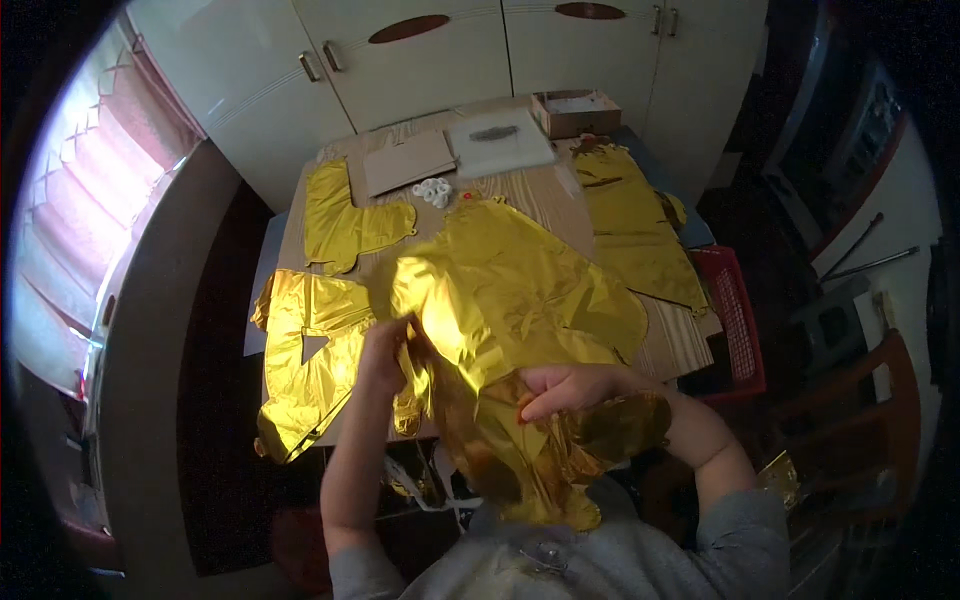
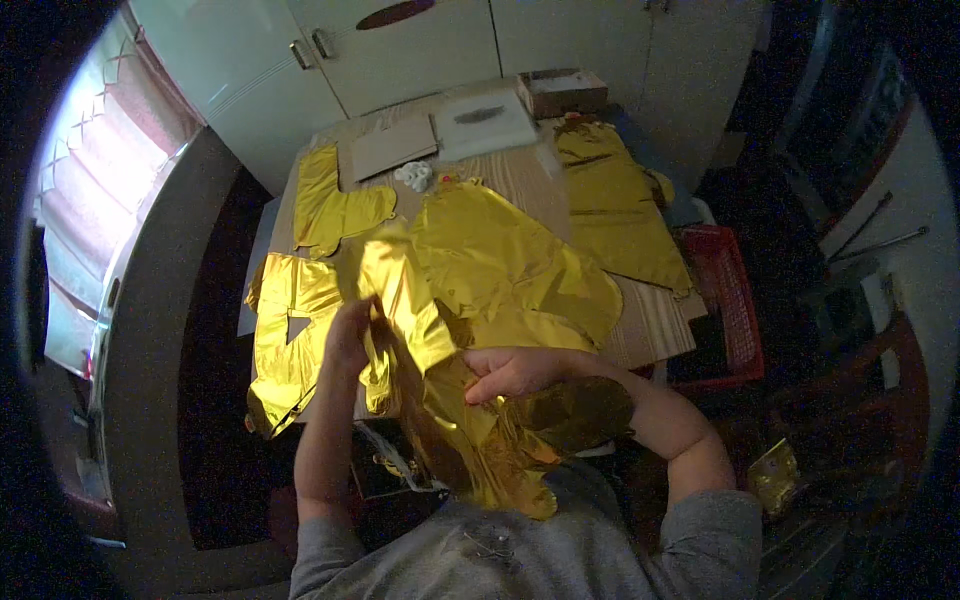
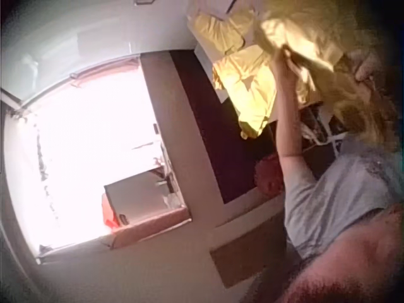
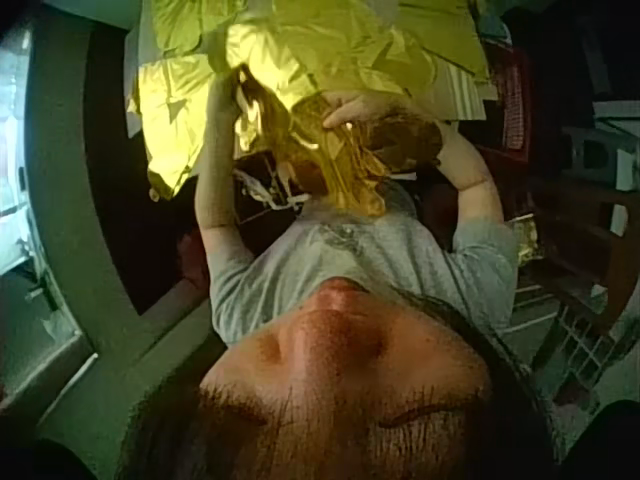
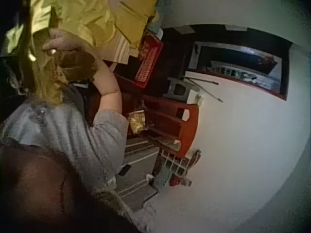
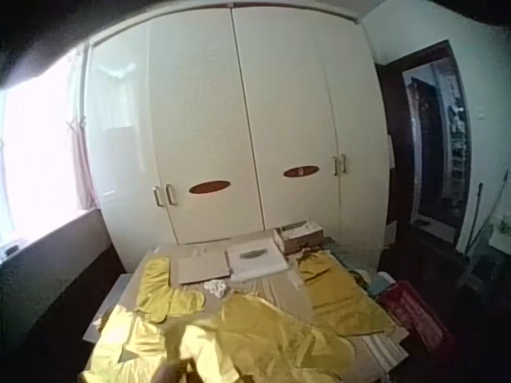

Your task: Manually folding and organizing gold foil sheets on a table.

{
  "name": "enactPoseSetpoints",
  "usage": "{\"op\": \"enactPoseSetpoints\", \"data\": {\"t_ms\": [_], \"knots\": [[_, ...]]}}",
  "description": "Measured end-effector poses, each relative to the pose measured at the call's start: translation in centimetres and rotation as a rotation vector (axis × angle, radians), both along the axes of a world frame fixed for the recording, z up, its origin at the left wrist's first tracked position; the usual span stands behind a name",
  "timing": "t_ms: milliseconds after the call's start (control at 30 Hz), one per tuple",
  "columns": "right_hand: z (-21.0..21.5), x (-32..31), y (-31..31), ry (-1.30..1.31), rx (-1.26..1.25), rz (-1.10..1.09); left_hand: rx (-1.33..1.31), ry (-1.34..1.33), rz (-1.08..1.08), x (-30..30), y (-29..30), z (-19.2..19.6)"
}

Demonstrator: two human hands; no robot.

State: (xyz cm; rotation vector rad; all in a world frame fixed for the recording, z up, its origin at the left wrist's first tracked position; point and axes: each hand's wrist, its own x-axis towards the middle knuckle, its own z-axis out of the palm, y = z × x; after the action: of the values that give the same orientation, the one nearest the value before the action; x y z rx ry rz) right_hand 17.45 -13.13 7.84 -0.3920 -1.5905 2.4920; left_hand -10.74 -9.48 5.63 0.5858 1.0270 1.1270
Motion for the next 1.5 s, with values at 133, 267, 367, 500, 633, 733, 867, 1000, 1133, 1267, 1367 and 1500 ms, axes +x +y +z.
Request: {"op": "enactPoseSetpoints", "data": {"t_ms": [133, 267, 367, 500, 633, 733, 867, 1000, 1133, 1267, 1367, 1500], "knots": [[-1.8, 2.4, 0.5, 0.003, -0.063, -0.120, 0.229, 0.073, 0.107, 0.6, 5.6, 2.5], [-3.5, 6.6, 1.6, -0.148, 0.018, -0.160, 0.248, 0.147, -0.030, 2.9, 10.0, 4.3], [-4.5, 10.1, 3.4, -0.302, 0.061, -0.214, 0.332, 0.118, -0.201, 4.3, 13.3, 3.5], [-3.3, 10.8, 5.1, -0.420, 0.121, -0.339, 0.288, 0.112, -0.166, 4.4, 17.9, -0.3], [-3.0, 10.9, 6.3, -0.471, 0.190, -0.314, 0.252, 0.152, -0.173, 4.8, 19.7, -1.8], [-3.1, 10.8, 7.2, -0.558, 0.321, -0.298, 0.268, 0.255, -0.181, 5.9, 19.6, -1.7], [-3.8, 10.1, 7.8, -0.646, 0.485, -0.337, 0.364, 0.460, -0.166, 4.8, 21.2, -3.9], [-3.1, 9.2, 7.1, -0.833, 0.784, -0.422, 0.509, 0.634, -0.161, 4.2, 22.5, -5.6], [-2.7, 7.4, 5.9, -0.914, 0.997, -0.536, 0.606, 0.933, -0.097, 2.7, 23.1, -7.3], [-3.6, 7.4, 4.5, -0.909, 1.096, -0.649, 0.859, 1.503, -0.180, 4.6, 18.7, -4.8], [-4.8, 7.3, 4.2, -0.825, 1.283, -0.682, 0.943, 1.676, -0.407, 6.1, 14.3, -2.3], [-6.5, 7.1, 4.3, -0.723, 1.376, -0.733, 1.046, 1.626, -0.552, 5.9, 12.3, -3.3]]}}
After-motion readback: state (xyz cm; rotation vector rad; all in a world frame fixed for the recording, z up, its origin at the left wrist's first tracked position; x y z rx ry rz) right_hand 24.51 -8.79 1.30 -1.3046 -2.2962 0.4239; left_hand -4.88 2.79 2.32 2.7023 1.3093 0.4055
